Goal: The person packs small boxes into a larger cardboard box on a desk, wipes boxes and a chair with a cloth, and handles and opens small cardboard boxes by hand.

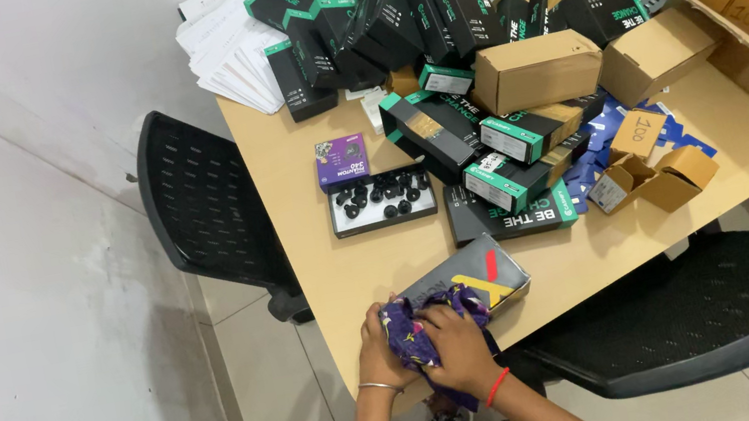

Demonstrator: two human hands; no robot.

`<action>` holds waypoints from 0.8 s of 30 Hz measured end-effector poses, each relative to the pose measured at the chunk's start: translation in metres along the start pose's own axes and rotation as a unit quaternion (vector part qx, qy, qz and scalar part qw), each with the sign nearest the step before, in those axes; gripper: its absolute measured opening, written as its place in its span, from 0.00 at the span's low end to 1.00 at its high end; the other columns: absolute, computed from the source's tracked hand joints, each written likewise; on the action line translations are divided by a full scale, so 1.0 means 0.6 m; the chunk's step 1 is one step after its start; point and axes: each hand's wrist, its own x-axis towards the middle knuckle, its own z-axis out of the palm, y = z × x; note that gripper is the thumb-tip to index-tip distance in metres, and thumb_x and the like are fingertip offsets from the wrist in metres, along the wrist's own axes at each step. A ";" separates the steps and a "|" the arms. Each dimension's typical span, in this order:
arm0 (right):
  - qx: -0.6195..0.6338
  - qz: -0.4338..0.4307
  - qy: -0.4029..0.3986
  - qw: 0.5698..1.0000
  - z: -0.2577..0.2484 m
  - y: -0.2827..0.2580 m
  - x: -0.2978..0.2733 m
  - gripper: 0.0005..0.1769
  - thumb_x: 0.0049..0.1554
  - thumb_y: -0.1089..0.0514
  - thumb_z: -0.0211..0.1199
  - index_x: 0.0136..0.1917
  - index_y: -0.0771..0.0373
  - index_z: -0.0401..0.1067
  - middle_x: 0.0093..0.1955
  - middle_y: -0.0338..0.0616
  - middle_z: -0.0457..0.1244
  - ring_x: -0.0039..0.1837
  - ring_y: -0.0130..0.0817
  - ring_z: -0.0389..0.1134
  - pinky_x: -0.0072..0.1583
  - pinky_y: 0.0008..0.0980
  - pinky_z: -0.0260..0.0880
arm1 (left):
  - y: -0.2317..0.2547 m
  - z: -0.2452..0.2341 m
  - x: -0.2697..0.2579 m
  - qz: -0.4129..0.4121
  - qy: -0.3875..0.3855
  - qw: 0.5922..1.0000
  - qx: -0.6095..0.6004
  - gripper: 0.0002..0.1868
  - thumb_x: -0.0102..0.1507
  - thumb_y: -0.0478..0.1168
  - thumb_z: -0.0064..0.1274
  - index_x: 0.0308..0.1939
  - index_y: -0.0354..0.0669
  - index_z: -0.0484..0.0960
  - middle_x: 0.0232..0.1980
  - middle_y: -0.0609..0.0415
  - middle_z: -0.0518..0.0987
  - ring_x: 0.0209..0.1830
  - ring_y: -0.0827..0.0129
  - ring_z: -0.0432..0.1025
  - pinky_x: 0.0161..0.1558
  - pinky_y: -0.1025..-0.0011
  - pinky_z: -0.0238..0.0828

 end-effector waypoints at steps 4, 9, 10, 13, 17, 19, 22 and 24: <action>0.063 -0.040 -0.044 0.996 -0.035 -0.020 0.012 0.33 0.43 0.47 0.65 0.61 0.60 0.73 0.62 0.46 0.65 0.68 0.49 0.63 0.65 0.48 0.60 | -0.070 0.002 0.017 0.036 -0.097 0.991 -0.084 0.44 0.42 0.41 0.73 0.61 0.40 0.70 0.54 0.45 0.82 0.56 0.59 0.77 0.59 0.69 0.73; 0.052 -0.119 0.061 0.990 -0.023 -0.019 0.035 0.36 0.39 0.48 0.68 0.61 0.61 0.72 0.65 0.49 0.63 0.69 0.51 0.61 0.66 0.52 0.58 | -0.192 0.035 0.071 0.103 -0.151 0.978 -0.099 0.36 0.52 0.37 0.67 0.63 0.35 0.72 0.59 0.45 0.80 0.58 0.64 0.74 0.59 0.69 0.70; 0.036 -0.129 0.084 0.987 -0.020 -0.009 0.044 0.36 0.38 0.49 0.70 0.60 0.61 0.71 0.67 0.50 0.62 0.70 0.52 0.60 0.65 0.52 0.58 | -0.195 0.030 0.085 0.004 -0.189 0.979 -0.071 0.28 0.55 0.39 0.64 0.57 0.33 0.78 0.54 0.42 0.84 0.53 0.60 0.77 0.55 0.66 0.73; -0.008 -0.071 0.096 0.993 -0.011 0.030 0.088 0.40 0.36 0.50 0.75 0.61 0.60 0.70 0.68 0.49 0.60 0.71 0.53 0.58 0.66 0.56 0.55 | -0.152 -0.007 0.108 -0.094 -0.157 0.982 -0.043 0.21 0.57 0.43 0.60 0.54 0.39 0.86 0.51 0.42 0.87 0.50 0.60 0.81 0.54 0.66 0.75; -0.032 -0.006 0.099 0.995 -0.006 0.067 0.127 0.39 0.39 0.51 0.75 0.64 0.59 0.69 0.68 0.46 0.60 0.72 0.50 0.58 0.67 0.53 0.55 | -0.043 -0.035 0.091 0.055 0.028 0.998 -0.027 0.25 0.58 0.40 0.57 0.60 0.48 0.81 0.56 0.45 0.80 0.55 0.51 0.74 0.56 0.60 0.71; -0.058 0.080 0.143 0.985 -0.008 0.084 0.136 0.41 0.36 0.53 0.74 0.63 0.62 0.69 0.66 0.45 0.62 0.72 0.47 0.59 0.71 0.55 0.54 | 0.005 -0.020 0.062 0.068 0.086 0.994 0.003 0.21 0.60 0.40 0.55 0.59 0.49 0.82 0.54 0.46 0.79 0.54 0.51 0.73 0.56 0.59 0.70; -0.078 0.111 0.206 0.969 -0.025 0.137 0.147 0.33 0.41 0.54 0.73 0.61 0.62 0.72 0.64 0.45 0.63 0.69 0.48 0.62 0.71 0.55 0.55 | 0.033 -0.013 0.059 0.090 0.160 0.982 0.041 0.17 0.64 0.39 0.52 0.57 0.50 0.83 0.50 0.49 0.78 0.53 0.53 0.71 0.56 0.59 0.69; -0.081 0.131 0.215 0.964 -0.036 0.174 0.151 0.32 0.44 0.54 0.72 0.61 0.63 0.72 0.64 0.46 0.64 0.69 0.50 0.62 0.70 0.54 0.57 | 0.033 -0.011 0.057 0.091 0.173 0.980 0.045 0.16 0.65 0.39 0.50 0.57 0.50 0.83 0.49 0.51 0.78 0.53 0.54 0.71 0.56 0.59 0.69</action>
